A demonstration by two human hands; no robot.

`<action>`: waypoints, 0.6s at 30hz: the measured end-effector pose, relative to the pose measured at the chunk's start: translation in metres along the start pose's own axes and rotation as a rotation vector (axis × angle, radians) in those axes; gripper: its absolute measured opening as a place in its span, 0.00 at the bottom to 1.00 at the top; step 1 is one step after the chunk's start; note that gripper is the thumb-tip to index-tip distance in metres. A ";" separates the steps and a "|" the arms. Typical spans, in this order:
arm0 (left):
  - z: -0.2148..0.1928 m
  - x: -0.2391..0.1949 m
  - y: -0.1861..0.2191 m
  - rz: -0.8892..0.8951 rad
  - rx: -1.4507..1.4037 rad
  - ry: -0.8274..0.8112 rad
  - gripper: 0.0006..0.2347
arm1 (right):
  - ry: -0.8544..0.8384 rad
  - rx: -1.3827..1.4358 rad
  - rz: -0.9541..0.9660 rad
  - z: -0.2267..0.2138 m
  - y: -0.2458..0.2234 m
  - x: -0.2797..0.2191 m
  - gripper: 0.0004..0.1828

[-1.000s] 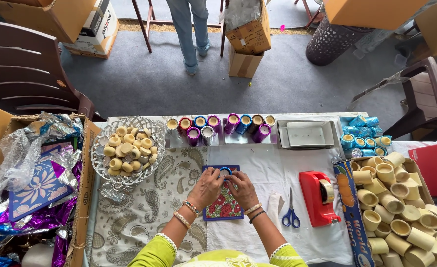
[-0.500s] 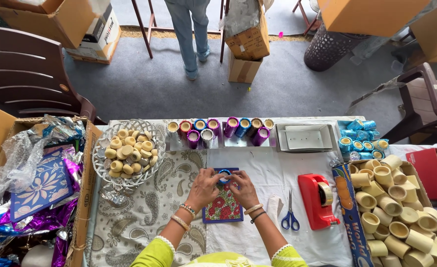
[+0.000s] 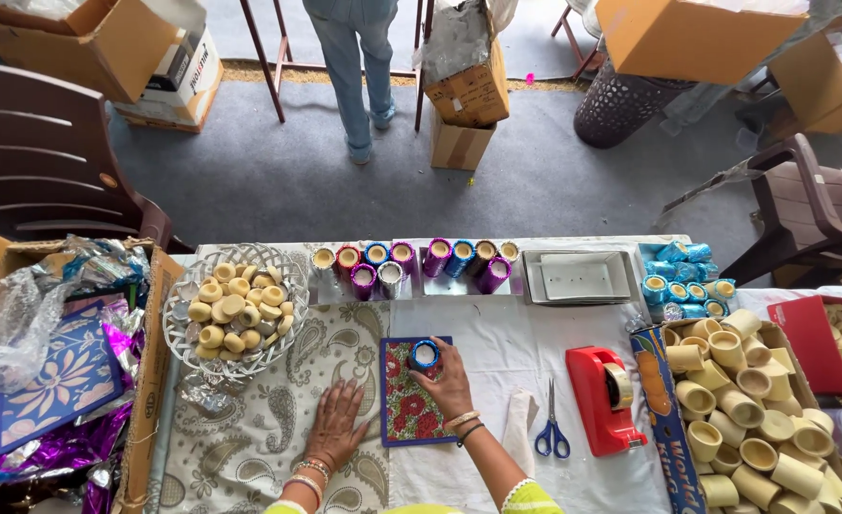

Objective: The person cuts a piece of blue metallic foil using scissors and wraps it around a beige paper cup. They then secure the foil with clear tape and place the finished cup on a tray with other wrapped cups.

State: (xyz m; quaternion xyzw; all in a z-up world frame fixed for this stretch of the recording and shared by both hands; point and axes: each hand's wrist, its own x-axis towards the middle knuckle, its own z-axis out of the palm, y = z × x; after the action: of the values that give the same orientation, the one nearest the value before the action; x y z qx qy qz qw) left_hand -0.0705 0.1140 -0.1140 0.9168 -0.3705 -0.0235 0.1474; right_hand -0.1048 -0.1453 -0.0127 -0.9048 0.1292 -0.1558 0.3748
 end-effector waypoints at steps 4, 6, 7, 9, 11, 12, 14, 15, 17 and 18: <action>-0.002 -0.003 0.001 -0.036 0.019 -0.046 0.31 | -0.077 0.070 0.160 0.003 -0.005 0.009 0.38; -0.004 -0.003 0.002 -0.036 -0.008 -0.043 0.31 | -0.004 0.063 0.057 0.004 0.004 0.009 0.32; -0.004 -0.003 0.003 -0.045 -0.010 -0.043 0.31 | -0.013 0.063 0.054 0.002 0.001 0.011 0.32; -0.004 -0.004 0.003 -0.050 -0.027 -0.078 0.30 | -0.042 0.016 0.109 -0.002 -0.004 0.016 0.31; -0.006 -0.004 0.003 -0.056 -0.035 -0.081 0.30 | -0.040 0.024 0.078 -0.002 -0.004 0.023 0.31; -0.006 -0.004 0.003 -0.051 -0.042 -0.085 0.29 | -0.028 0.031 0.053 -0.002 -0.004 0.026 0.31; -0.007 -0.003 0.003 -0.051 -0.047 -0.079 0.29 | -0.033 0.070 0.036 -0.001 -0.013 0.039 0.32; -0.008 -0.004 0.003 -0.042 -0.051 -0.075 0.29 | -0.032 0.109 0.026 0.000 -0.017 0.045 0.32; -0.007 -0.004 0.003 -0.036 -0.049 -0.042 0.29 | -0.060 0.160 0.012 0.004 -0.031 0.062 0.32; -0.007 -0.005 0.003 -0.021 -0.046 -0.010 0.29 | -0.082 0.208 0.002 0.006 -0.039 0.069 0.32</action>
State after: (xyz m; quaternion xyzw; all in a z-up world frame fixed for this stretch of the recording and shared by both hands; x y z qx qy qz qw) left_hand -0.0751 0.1173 -0.1066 0.9167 -0.3612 -0.0383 0.1665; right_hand -0.0341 -0.1391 0.0236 -0.8664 0.0980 -0.1309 0.4718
